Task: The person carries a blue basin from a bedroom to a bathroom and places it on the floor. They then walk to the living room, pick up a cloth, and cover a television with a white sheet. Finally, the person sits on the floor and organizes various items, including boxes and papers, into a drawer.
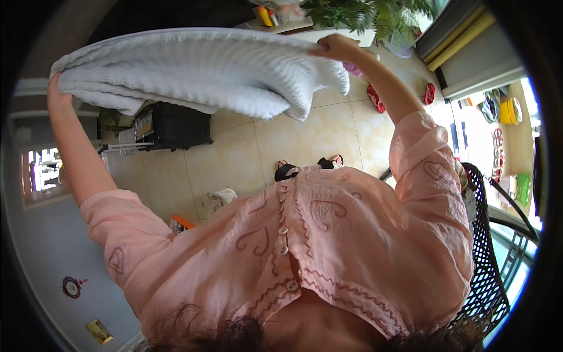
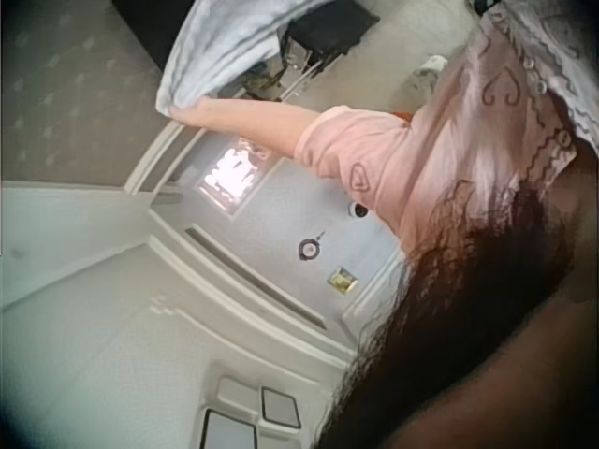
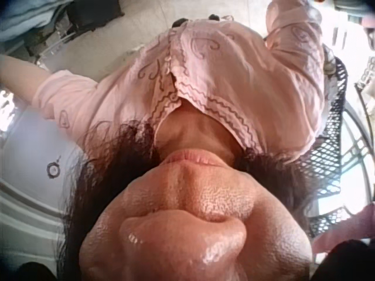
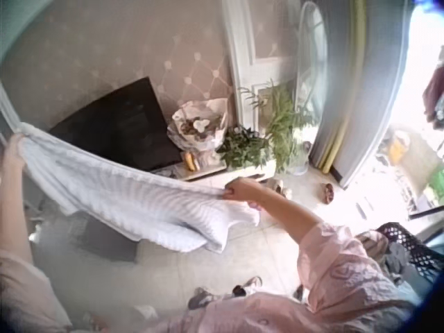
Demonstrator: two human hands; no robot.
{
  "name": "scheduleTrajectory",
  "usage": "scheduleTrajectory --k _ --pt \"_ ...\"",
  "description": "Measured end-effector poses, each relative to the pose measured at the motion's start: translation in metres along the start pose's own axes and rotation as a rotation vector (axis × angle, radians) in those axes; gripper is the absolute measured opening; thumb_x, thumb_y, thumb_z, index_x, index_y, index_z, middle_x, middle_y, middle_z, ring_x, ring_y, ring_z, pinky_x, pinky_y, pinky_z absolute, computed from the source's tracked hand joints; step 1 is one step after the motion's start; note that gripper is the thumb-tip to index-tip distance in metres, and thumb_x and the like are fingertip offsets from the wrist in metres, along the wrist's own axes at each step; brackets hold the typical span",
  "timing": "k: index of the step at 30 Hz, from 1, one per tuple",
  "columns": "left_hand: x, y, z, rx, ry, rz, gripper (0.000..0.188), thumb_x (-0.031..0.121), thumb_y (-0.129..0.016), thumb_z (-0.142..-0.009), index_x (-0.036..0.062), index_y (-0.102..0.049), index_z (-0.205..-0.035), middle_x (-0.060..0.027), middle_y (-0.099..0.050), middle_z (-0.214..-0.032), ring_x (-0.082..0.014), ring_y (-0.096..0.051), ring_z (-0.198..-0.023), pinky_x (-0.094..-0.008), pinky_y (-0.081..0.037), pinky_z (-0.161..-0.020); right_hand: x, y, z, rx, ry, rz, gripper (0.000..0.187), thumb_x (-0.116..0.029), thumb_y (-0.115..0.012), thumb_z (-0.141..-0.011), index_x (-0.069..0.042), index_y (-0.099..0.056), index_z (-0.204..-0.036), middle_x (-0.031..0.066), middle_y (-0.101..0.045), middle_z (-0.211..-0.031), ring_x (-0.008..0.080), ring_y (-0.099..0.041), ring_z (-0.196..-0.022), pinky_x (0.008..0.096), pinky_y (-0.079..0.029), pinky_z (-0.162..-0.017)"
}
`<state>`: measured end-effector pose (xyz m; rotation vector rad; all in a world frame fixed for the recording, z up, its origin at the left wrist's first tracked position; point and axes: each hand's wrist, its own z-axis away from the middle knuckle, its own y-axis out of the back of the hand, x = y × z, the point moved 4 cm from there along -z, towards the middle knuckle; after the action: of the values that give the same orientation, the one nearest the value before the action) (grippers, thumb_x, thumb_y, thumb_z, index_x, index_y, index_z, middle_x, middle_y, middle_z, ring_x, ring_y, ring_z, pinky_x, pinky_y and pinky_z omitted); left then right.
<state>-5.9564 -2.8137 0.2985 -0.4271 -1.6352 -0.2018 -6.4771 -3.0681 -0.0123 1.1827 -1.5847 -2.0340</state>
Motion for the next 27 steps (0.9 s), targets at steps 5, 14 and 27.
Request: scheduleTrajectory --k 5,14,27 --pt "-0.006 0.103 -0.051 -0.027 -0.013 0.030 0.031 0.017 -0.053 -0.081 -0.0001 -0.051 -0.107 -0.0162 -0.052 -0.111 -0.0293 -0.050 -0.103 -0.0426 -0.039 -0.090 0.042 -0.124 -0.054 -0.060 0.166 0.013 0.037 -0.035 -0.065 -0.066 -0.012 -0.061 -0.095 0.0120 -0.059 -0.073 0.0305 -0.055 -0.067 0.0388 -0.044 -0.061" --pt "-0.031 0.206 -0.059 0.121 -0.414 -0.315 0.039 0.013 -0.061 -0.075 -0.0011 -0.050 -0.109 -0.0108 -0.056 -0.103 -0.0197 -0.054 -0.089 -0.0283 -0.042 -0.078 -0.036 -0.077 -0.134 0.263 -0.431 -1.464 0.022 -0.017 -0.037 -0.084 0.003 -0.046 -0.087 0.0121 -0.043 -0.060 0.0207 -0.043 -0.039 0.0506 -0.053 -0.052" --pt "-0.010 0.286 -0.138 0.679 -0.596 -1.461 0.047 0.032 -0.056 -0.077 0.0033 -0.050 -0.113 -0.0193 -0.056 -0.104 -0.0325 -0.053 -0.095 -0.0377 -0.041 -0.081 -0.154 0.156 -0.244 0.643 0.411 -0.011 0.024 -0.003 -0.061 -0.066 0.000 -0.057 -0.089 0.0149 -0.055 -0.074 0.0261 -0.055 -0.069 0.0331 -0.043 -0.064"
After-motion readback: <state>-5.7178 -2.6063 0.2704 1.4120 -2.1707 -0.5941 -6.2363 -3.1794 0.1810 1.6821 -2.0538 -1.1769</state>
